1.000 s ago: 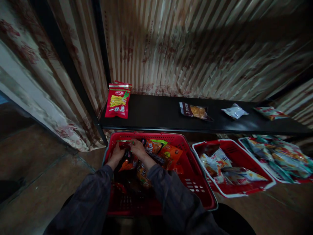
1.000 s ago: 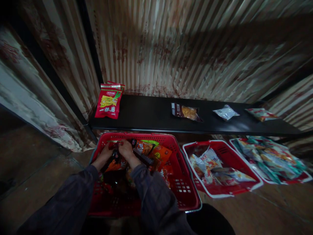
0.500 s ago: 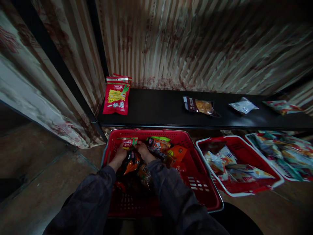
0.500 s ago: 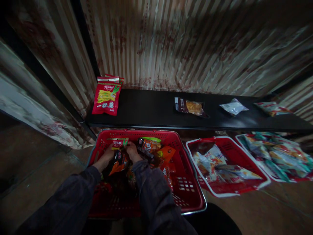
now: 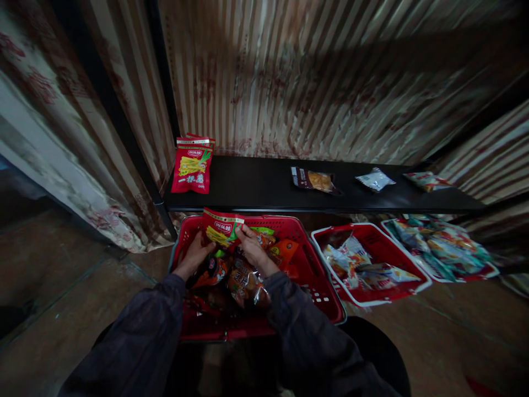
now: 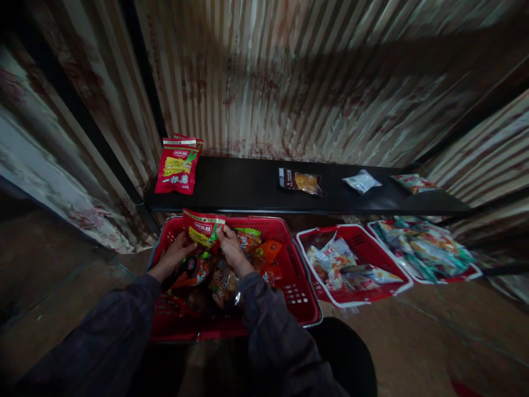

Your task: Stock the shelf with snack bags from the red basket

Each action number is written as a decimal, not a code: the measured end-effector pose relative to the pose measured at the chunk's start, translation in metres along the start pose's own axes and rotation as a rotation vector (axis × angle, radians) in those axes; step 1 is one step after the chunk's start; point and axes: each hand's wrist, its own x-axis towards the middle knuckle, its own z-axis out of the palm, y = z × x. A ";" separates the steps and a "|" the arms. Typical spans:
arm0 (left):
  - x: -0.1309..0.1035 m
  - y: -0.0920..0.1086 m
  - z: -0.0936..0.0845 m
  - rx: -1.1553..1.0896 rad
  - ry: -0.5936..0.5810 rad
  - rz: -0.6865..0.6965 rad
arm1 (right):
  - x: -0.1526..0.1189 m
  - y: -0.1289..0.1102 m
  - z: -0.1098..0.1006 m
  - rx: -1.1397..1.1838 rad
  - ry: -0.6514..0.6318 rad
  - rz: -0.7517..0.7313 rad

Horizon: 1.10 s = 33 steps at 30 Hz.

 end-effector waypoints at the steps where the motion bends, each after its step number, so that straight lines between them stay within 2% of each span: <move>1: -0.001 0.005 0.001 -0.015 -0.001 -0.007 | 0.000 -0.011 0.000 0.020 0.005 -0.011; 4: -0.003 0.024 0.006 -0.013 0.032 0.001 | -0.002 -0.041 -0.003 0.073 0.001 -0.036; 7: -0.007 0.045 0.012 -0.055 0.007 0.093 | -0.007 -0.067 -0.009 0.127 -0.028 -0.071; 9: -0.013 0.054 0.020 -0.124 -0.104 0.079 | -0.012 -0.078 -0.013 0.143 -0.051 -0.079; 12: -0.028 0.058 0.036 -0.248 -0.278 -0.055 | -0.022 -0.085 -0.021 0.148 -0.030 -0.085; 14: -0.036 0.055 0.046 -0.314 -0.294 -0.115 | -0.031 -0.083 -0.030 0.147 0.005 -0.074; 17: -0.042 0.051 0.057 -0.370 -0.241 -0.156 | -0.046 -0.077 -0.047 0.117 0.039 0.009; 22: -0.039 0.054 0.072 -0.430 -0.139 -0.145 | -0.064 -0.064 -0.067 0.118 0.080 0.111; 25: -0.036 0.060 0.077 -0.484 -0.098 -0.151 | -0.065 -0.054 -0.069 0.148 0.069 0.127; 29: -0.032 0.063 0.075 -0.555 -0.071 -0.216 | -0.058 -0.038 -0.063 0.103 0.023 0.137; 33: -0.024 0.059 0.072 -0.542 -0.050 -0.266 | -0.047 -0.021 -0.062 0.110 0.075 0.172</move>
